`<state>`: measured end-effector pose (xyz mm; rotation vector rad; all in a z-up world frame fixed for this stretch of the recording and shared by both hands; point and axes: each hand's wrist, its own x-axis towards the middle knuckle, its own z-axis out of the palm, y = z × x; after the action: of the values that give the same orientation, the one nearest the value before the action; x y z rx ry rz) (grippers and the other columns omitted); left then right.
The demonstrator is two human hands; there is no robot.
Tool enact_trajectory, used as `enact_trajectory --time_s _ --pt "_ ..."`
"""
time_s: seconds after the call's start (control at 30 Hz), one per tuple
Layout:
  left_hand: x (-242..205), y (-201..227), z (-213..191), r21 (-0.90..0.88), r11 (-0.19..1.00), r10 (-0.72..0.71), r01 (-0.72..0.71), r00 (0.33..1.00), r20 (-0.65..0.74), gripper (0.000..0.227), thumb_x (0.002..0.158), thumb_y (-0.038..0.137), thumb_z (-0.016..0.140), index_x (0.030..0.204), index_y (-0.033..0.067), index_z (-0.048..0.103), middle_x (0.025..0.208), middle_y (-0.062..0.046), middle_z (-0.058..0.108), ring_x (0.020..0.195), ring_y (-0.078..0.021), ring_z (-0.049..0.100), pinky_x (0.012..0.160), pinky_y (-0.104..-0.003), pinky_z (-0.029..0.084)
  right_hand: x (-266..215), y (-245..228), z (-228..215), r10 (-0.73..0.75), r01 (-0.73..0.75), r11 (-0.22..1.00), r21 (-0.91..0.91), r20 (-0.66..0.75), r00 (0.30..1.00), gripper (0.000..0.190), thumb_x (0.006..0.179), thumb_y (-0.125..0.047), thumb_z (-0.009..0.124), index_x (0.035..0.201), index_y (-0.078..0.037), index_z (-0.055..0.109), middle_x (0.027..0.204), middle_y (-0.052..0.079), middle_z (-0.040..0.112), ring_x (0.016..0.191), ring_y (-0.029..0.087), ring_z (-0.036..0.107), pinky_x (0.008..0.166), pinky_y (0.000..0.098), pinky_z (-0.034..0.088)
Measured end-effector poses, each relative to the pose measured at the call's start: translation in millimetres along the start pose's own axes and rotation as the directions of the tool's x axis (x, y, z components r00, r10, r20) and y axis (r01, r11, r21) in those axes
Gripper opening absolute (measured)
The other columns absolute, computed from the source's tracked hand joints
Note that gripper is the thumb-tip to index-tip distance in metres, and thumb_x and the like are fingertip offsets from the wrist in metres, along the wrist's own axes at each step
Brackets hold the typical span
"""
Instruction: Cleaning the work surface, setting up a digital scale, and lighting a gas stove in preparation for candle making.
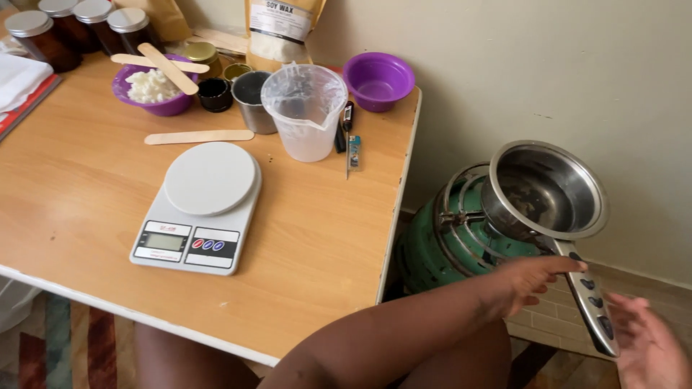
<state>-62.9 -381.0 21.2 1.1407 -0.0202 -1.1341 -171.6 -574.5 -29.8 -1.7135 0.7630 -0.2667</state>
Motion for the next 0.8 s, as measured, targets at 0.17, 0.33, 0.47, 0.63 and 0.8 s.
enact_trajectory --time_s 0.17,0.33,0.47,0.63,0.8 --pt "103.0 -46.7 20.5 -0.055 0.985 0.164 -0.161 0.985 0.050 0.035 0.064 0.052 0.070 0.059 0.0253 0.048 0.060 0.005 0.051 0.059 -0.0122 0.042 0.072 -0.033 0.032 14.4 10.0 8.9 0.239 -0.320 0.902 0.289 0.282 0.929 0.046 0.109 -0.047 0.036 0.131 -0.009 0.050 0.108 0.014 0.055 0.085 0.030 0.050 0.069 0.0416 0.037" --pt "62.3 -23.9 28.6 -0.045 0.991 0.127 -0.130 0.990 -0.060 0.033 0.065 0.046 0.069 0.066 0.0175 0.053 0.054 0.002 0.044 0.047 -0.0091 0.035 0.045 -0.024 0.029 20.4 7.4 13.2 0.288 -0.418 0.848 0.325 0.379 0.880 0.024 0.100 -0.041 0.047 0.112 -0.021 0.053 0.096 0.006 0.056 0.065 0.017 0.044 0.043 0.0230 0.027" --pt "47.1 -21.5 27.6 -0.121 0.979 0.147 -0.166 0.978 -0.150 0.057 0.065 0.044 0.071 0.099 0.0072 0.043 0.058 -0.005 0.050 0.047 -0.0096 0.048 0.046 -0.028 0.039 15.6 -1.2 22.4 0.127 -0.383 0.831 0.404 0.534 0.836 0.016 0.101 -0.029 0.044 0.097 -0.014 0.044 0.079 0.002 0.041 0.042 0.002 0.023 0.028 0.0168 0.017" --pt "69.1 -38.2 12.9 -0.153 0.955 0.260 -0.254 0.966 0.016 0.016 0.087 0.018 0.061 0.093 0.0042 0.056 0.094 0.000 0.069 0.040 -0.0038 0.048 0.039 -0.017 0.046 -0.9 -4.2 44.8 0.043 -0.296 0.851 0.434 0.504 0.863 0.013 0.094 -0.020 0.046 0.103 -0.028 0.042 0.069 -0.001 0.039 0.036 0.000 0.023 0.026 0.0152 0.013" --pt "36.4 -32.3 1.7 -0.137 0.977 0.164 -0.166 0.986 -0.023 0.034 0.083 0.017 0.063 0.103 -0.0001 0.043 0.086 -0.002 0.069 0.034 -0.0033 0.047 0.032 -0.018 0.044 -22.0 -6.6 63.2 0.139 -0.312 0.871 0.380 0.418 0.898 0.018 0.094 -0.021 0.047 0.095 -0.035 0.036 0.071 0.002 0.036 0.038 0.004 0.022 0.027 0.0178 0.008"
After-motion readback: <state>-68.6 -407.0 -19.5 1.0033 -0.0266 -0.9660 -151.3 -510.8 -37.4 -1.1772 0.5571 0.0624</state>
